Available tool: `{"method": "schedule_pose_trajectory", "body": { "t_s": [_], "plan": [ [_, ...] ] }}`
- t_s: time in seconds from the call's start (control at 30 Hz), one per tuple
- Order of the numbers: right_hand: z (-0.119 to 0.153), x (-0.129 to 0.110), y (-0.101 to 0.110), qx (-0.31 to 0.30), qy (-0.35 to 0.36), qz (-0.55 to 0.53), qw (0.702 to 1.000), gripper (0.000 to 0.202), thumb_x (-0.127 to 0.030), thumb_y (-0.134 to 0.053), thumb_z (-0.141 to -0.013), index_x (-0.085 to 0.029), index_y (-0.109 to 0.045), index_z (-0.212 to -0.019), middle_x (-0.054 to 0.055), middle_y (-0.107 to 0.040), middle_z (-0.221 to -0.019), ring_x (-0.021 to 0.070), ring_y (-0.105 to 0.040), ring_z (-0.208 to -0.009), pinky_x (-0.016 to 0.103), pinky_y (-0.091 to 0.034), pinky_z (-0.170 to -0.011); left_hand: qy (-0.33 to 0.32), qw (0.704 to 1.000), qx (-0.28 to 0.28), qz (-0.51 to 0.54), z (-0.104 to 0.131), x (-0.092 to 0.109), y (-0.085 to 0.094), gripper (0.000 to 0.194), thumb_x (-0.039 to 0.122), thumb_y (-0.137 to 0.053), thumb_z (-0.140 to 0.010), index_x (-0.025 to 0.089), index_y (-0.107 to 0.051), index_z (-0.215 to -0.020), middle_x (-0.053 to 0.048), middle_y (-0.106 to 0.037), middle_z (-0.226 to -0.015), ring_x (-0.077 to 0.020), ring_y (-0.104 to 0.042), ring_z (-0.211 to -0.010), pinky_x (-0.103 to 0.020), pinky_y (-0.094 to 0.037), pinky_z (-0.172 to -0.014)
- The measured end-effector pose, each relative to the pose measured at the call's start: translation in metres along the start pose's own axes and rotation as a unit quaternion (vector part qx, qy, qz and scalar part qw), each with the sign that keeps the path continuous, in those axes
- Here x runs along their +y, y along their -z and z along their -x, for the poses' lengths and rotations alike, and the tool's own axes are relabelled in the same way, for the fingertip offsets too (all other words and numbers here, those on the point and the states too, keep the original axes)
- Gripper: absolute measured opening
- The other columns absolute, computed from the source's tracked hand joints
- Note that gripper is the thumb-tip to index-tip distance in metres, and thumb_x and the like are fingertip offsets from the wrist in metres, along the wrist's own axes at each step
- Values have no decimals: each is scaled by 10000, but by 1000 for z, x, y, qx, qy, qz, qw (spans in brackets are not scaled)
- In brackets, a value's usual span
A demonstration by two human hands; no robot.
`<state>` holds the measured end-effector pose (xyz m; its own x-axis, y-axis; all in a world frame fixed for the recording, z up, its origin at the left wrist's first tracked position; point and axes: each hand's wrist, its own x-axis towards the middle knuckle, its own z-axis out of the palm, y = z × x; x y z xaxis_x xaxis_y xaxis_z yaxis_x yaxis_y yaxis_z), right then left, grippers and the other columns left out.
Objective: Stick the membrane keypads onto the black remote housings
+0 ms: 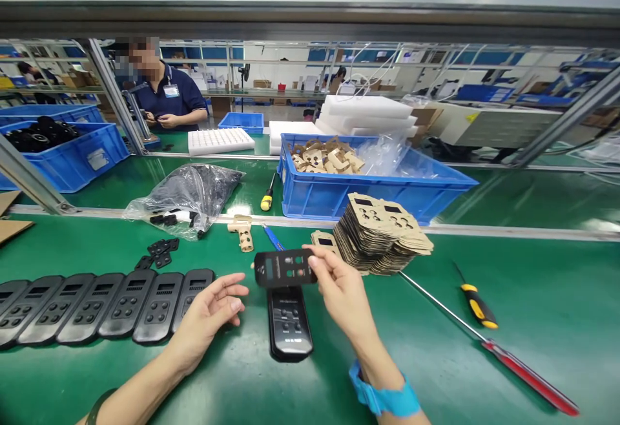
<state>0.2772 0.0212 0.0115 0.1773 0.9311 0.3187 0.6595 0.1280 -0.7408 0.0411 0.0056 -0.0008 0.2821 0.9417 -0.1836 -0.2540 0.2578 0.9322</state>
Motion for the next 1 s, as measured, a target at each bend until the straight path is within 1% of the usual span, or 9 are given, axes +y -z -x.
{"method": "schedule_pose_trajectory", "body": {
  "t_s": [0.1, 0.17, 0.3, 0.37, 0.43, 0.63, 0.77, 0.9, 1.0],
  "plan": [
    [8, -10, -11, -110, -28, -147, 983, 445, -451, -429, -925, -113, -592, -1164, 16, -610, -635, 135, -490, -463, 239, -379, -414, 7, 1000, -8, 19, -2, 5, 1, 411, 432, -757, -698, 135, -618, -947, -23, -638, -736, -89, -551, -600, -198, -449, -531],
    [12, -13, -14, -129, -20, -151, 980, 420, -431, -451, -922, -125, -604, -1163, 41, -642, -704, 163, -555, -563, 258, -437, -491, 7, 1000, 1, 8, -2, 8, 2, 395, 462, -753, -691, 131, -597, -839, 12, -607, -599, -77, -540, -521, -182, -440, -488],
    [17, -18, -11, -98, 129, -8, 987, 373, -413, -518, -910, -205, -611, -1206, 116, -630, -1107, 239, -612, -856, 350, -503, -710, 25, 1000, -3, -1, -2, 13, 4, 373, 437, -776, -672, 140, -565, -747, 15, -619, -555, -84, -572, -481, -158, -441, -430],
    [19, -23, -10, -118, 225, 54, 966, 523, -442, -664, -814, -242, -553, -1284, 134, -528, -1293, 288, -579, -988, 403, -497, -797, 42, 999, -27, 17, -1, 14, 6, 357, 402, -795, -659, 135, -561, -699, 6, -631, -550, -79, -574, -464, -146, -441, -414],
    [23, -29, -12, -165, 279, 78, 943, 729, -414, -771, -717, -262, -466, -1361, 136, -528, -1285, 303, -562, -1025, 408, -501, -809, 61, 995, -56, 57, 1, 13, 6, 351, 368, -819, -639, 130, -562, -663, 3, -630, -522, -65, -561, -438, -131, -440, -410],
    [40, -43, -27, -250, 215, -134, 934, 687, -374, -780, -723, -323, -460, -1328, 59, -540, -1187, 229, -554, -1044, 304, -483, -869, 87, 975, -133, 154, 3, 5, 6, 427, 413, -866, -549, 128, -561, -636, 5, -611, -503, -55, -541, -421, -124, -438, -403],
    [37, -41, -22, -158, 79, -367, 914, 604, -528, -780, -660, -336, -579, -1196, 38, -582, -1175, 227, -577, -1014, 279, -513, -805, 78, 982, -124, 117, 1, 6, 5, 398, 446, -791, -658, 151, -533, -731, -1, -634, -573, -56, -542, -441, -125, -432, -407],
    [15, -32, -3, 66, -51, -560, 824, 617, -600, -781, -602, -352, -615, -1142, -16, -624, -1174, 197, -553, -1094, 255, -521, -821, -1, 993, -49, -112, -10, 13, 12, 362, 540, -550, -819, 197, -440, -782, 5, -603, -527, -108, -570, -433, -206, -485, -451],
    [3, -27, 2, 144, -75, -579, 799, 509, -568, -772, -649, -370, -640, -1100, -55, -625, -1186, 147, -507, -1157, 191, -509, -771, -71, 969, -3, -236, -20, 18, 22, 295, 471, -467, -870, 181, -520, -890, -96, -685, -844, -190, -679, -757, -321, -553, -688]
  ]
}}
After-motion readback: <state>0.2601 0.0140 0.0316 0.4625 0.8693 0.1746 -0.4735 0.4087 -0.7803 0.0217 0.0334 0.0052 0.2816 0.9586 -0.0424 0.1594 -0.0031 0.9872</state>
